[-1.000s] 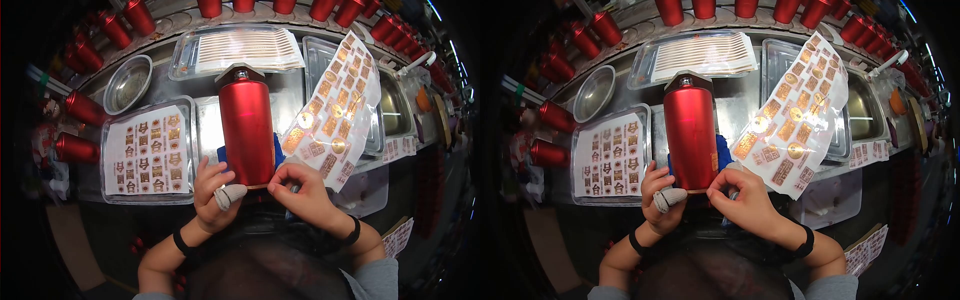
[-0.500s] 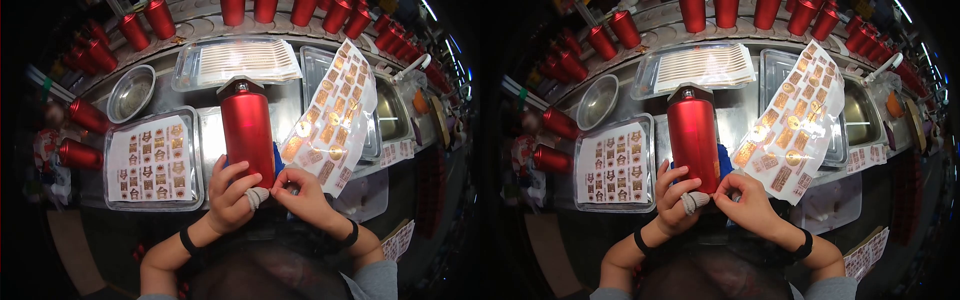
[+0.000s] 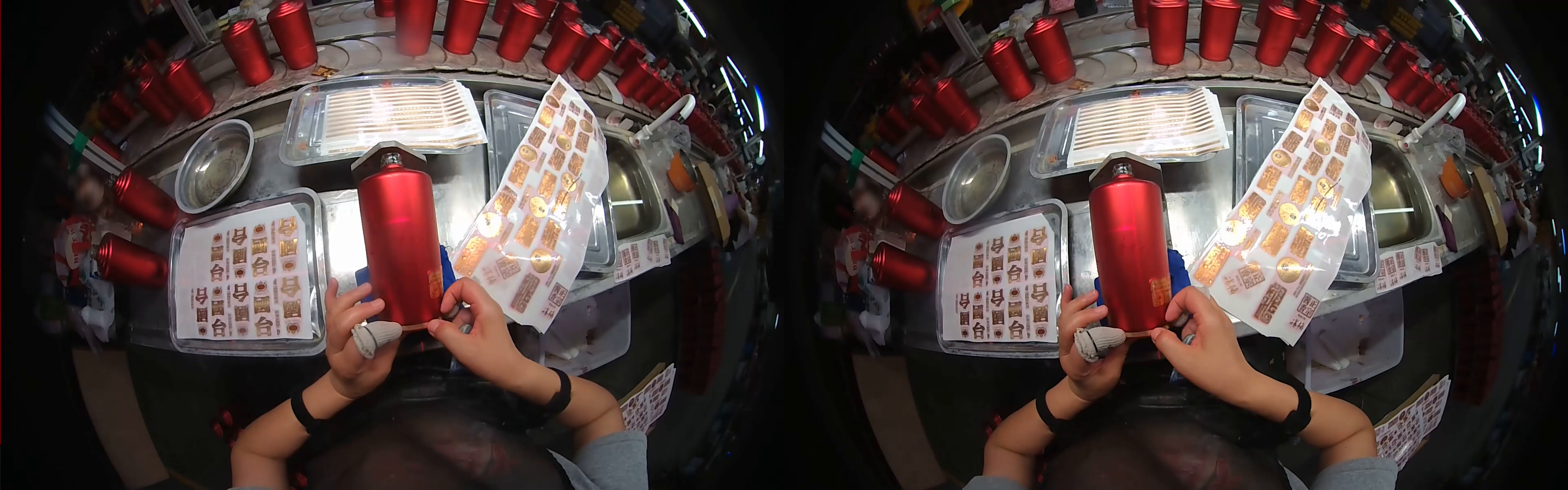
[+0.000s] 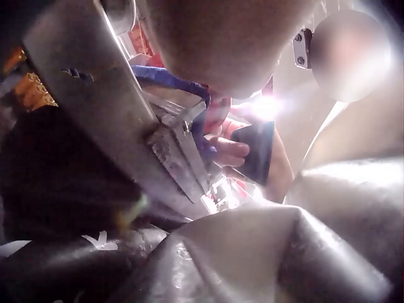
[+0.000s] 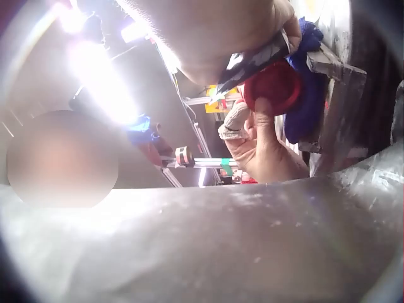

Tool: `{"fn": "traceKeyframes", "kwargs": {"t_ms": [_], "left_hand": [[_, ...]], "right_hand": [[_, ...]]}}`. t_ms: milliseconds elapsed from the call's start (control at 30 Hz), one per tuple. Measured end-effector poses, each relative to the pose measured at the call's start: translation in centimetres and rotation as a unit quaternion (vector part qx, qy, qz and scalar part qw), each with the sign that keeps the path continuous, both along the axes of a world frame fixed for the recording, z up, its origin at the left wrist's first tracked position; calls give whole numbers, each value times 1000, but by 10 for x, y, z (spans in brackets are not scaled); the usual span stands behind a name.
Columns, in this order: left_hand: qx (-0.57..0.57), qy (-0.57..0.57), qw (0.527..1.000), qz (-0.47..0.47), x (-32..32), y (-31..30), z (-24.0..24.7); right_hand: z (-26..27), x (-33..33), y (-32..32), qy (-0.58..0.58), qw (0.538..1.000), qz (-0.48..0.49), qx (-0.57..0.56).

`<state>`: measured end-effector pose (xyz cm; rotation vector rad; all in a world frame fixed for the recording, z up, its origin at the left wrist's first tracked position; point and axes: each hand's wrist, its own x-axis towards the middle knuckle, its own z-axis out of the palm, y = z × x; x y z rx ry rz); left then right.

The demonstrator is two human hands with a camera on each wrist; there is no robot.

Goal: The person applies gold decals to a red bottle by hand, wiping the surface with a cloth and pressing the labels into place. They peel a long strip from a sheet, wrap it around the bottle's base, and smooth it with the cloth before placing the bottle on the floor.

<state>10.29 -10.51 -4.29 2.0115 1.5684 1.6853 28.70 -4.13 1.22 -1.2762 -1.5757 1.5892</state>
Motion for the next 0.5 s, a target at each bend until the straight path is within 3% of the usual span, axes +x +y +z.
{"fn": "traceKeyframes", "kwargs": {"t_ms": [233, 433, 500], "left_hand": [[5, -6, 1000, -16, 2, 3, 0], [7, -1, 1000, -20, 0, 3, -1], [14, 8, 1000, -25, -2, 3, -2]], "right_hand": [[2, -2, 3, -49, 998, 25, 13], [5, 3, -2, -16, 999, 19, -27], [7, 5, -7, -34, 999, 31, 13]]}}
